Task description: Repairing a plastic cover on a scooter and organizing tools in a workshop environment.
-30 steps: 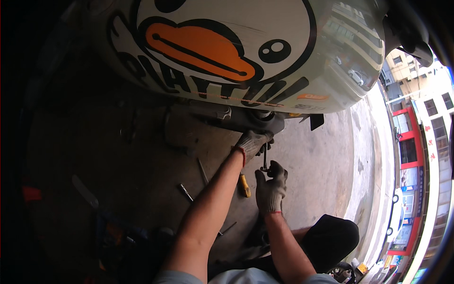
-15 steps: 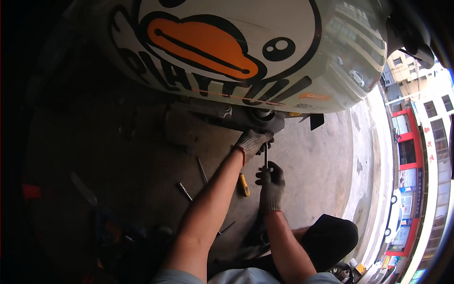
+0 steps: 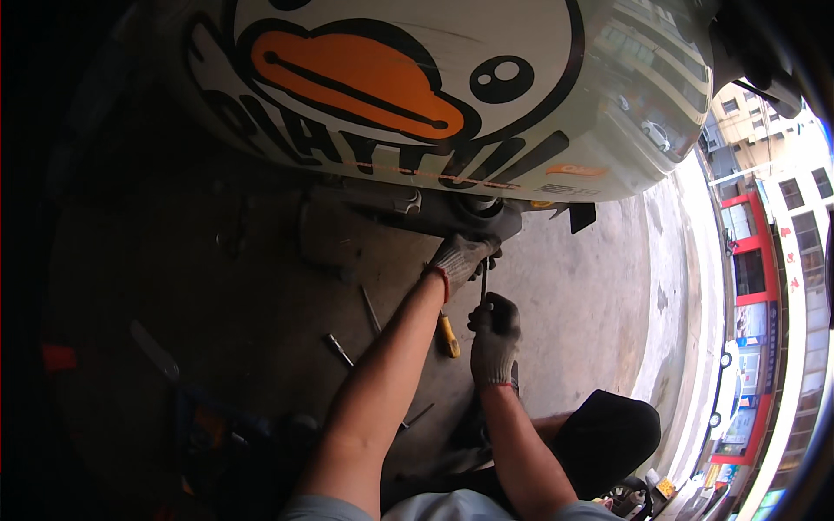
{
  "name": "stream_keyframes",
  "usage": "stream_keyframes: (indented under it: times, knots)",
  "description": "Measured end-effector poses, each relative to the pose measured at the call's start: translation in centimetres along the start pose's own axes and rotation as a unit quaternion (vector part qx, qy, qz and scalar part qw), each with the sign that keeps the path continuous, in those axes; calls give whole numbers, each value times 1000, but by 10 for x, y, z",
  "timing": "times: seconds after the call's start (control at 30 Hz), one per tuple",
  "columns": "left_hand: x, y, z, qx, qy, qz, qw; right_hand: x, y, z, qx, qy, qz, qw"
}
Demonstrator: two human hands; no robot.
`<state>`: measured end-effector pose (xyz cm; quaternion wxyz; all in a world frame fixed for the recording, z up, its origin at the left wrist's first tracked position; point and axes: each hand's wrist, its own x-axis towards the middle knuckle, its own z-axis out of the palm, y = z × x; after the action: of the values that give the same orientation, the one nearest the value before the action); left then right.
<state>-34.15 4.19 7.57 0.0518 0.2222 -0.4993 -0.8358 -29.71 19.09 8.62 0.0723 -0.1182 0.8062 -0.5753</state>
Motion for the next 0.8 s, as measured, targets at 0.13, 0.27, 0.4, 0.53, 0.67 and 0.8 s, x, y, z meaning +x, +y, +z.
stream_keyframes:
  times: [0.13, 0.27, 0.4, 0.53, 0.67, 0.8]
  knots:
    - [0, 1, -8, -7, -64, -20, 998, 1, -5, 2, 16, 23, 50, 998]
    - [2, 1, -12, 10, -89, -22, 996, -1, -6, 8, 151, 19, 107, 982]
    - [4, -1, -11, -3, -84, -20, 996, 6, -4, 4, 308, 14, 193, 931]
    - [3, -2, -8, -21, -65, -10, 998, 10, -12, 4, 236, 26, 214, 948]
    - [2, -3, -8, -28, -57, -11, 998, 5, -16, 4, 174, 28, 197, 964]
    - [2, 5, -5, -5, -63, -25, 998, 17, 21, -18, 663, -104, 394, 628]
